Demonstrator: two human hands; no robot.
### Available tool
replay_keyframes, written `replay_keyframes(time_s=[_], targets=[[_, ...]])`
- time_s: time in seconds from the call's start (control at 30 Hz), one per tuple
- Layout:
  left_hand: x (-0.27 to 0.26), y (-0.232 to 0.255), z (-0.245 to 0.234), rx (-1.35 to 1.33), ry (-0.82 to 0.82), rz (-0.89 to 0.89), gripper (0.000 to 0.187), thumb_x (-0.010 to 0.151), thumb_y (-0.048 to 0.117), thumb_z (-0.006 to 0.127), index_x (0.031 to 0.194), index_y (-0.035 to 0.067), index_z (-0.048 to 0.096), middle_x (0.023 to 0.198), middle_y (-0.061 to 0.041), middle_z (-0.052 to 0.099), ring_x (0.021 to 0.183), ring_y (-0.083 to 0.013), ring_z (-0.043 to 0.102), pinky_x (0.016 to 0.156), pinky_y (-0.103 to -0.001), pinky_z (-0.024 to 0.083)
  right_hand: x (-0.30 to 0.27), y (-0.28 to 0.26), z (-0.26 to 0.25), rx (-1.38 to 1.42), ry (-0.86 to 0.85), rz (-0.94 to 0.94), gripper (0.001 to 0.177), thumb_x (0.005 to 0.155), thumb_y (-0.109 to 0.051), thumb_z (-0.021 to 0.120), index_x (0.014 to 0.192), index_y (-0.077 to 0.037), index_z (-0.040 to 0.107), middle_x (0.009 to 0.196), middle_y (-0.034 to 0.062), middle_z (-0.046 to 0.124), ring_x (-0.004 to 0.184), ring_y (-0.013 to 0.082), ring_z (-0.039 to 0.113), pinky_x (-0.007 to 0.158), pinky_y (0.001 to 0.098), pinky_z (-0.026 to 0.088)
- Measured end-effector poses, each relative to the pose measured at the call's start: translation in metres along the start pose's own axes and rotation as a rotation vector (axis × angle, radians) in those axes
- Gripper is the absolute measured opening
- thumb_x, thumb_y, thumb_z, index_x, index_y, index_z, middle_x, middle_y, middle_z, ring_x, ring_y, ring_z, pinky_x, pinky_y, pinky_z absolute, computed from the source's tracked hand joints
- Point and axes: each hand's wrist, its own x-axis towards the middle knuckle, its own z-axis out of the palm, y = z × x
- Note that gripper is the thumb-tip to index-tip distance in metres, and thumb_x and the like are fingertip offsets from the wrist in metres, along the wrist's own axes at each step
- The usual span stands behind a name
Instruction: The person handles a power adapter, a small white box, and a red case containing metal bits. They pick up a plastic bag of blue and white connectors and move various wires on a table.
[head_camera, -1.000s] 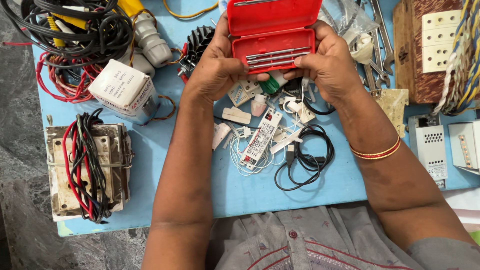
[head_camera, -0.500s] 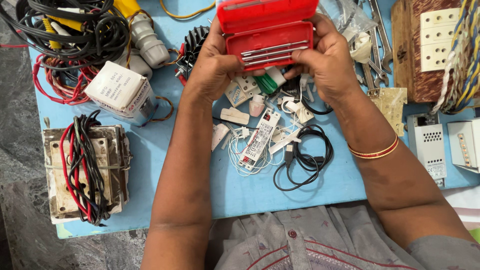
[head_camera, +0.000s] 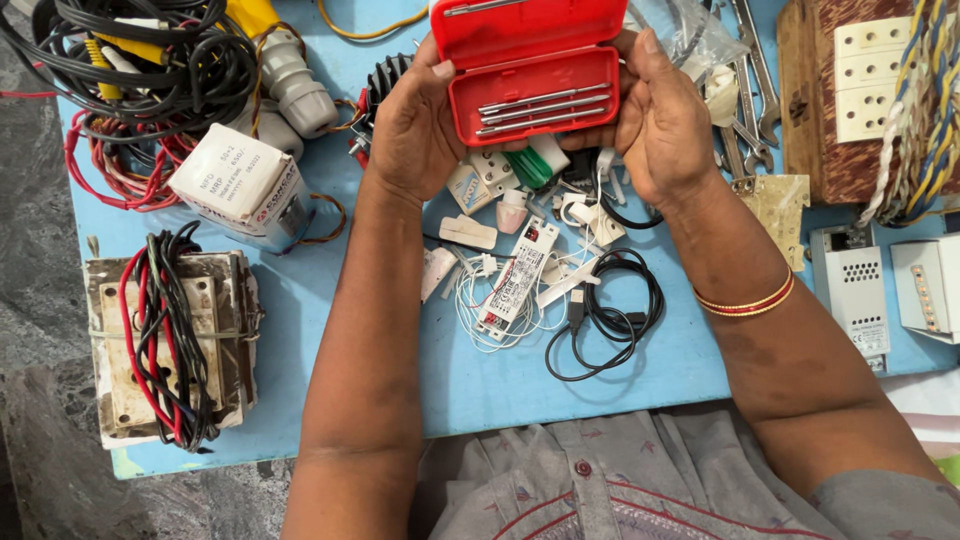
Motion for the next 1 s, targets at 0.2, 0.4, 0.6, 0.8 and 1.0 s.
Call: replay_keyframes(time_s=[0.2,0.4,0.6,0.8,1.0], targets=[[0.000,-0.002,0.002,-0.020,0.019,-0.010,0.068,0.107,0.046,0.040,0.161,0.005,0.032,0.154,-0.022,0.054,0.127,-0.0376,0.069,0.092,-0.056,0.067,0.000,0.001,0.000,-0.010,0.008,-0.001,0.069,0.114,-0.052,0.032,0.155,0.002,0.042,0.138,0.0215,0.065,0.117,0.0269,0.073,0.090,0.0419,0.067],[0.002,-0.002,0.001,0.013,-0.034,0.048,0.082,0.100,0.068,0.027,0.155,0.008,0.040,0.150,-0.022,0.057,0.123,-0.0354,0.072,0.087,-0.052,0.062,0.000,0.001,0.001,-0.048,-0.024,-0.066,0.074,0.112,-0.057,0.031,0.162,-0.002,0.034,0.136,0.0234,0.065,0.113,0.0286,0.073,0.087,0.0411,0.067],[0.001,-0.003,-0.003,0.101,-0.002,-0.017,0.044,0.107,0.033,0.063,0.137,0.004,0.048,0.147,-0.020,0.057,0.122,-0.0325,0.069,0.095,-0.055,0.066,-0.001,0.001,0.004,-0.023,0.032,-0.018,0.091,0.105,-0.069,0.031,0.164,-0.001,0.029,0.142,0.0197,0.062,0.122,0.0292,0.072,0.086,0.0407,0.068],[0.002,-0.002,0.000,0.069,0.071,-0.041,0.049,0.100,0.028,0.066,0.140,0.007,0.049,0.144,-0.020,0.059,0.124,-0.0316,0.068,0.092,-0.054,0.067,-0.003,0.000,0.004,0.061,-0.005,0.002,0.082,0.110,-0.060,0.044,0.166,-0.003,0.027,0.139,0.0211,0.061,0.114,0.0269,0.072,0.089,0.0397,0.067],[0.001,-0.004,-0.002,0.104,0.061,0.011,0.057,0.092,0.013,0.069,0.144,0.008,0.047,0.145,-0.018,0.059,0.127,-0.0309,0.068,0.095,-0.052,0.062,-0.004,-0.001,0.013,-0.074,-0.006,-0.023,0.086,0.093,0.007,0.066,0.167,-0.006,0.024,0.149,0.0156,0.051,0.125,0.0232,0.069,0.096,0.0381,0.066]])
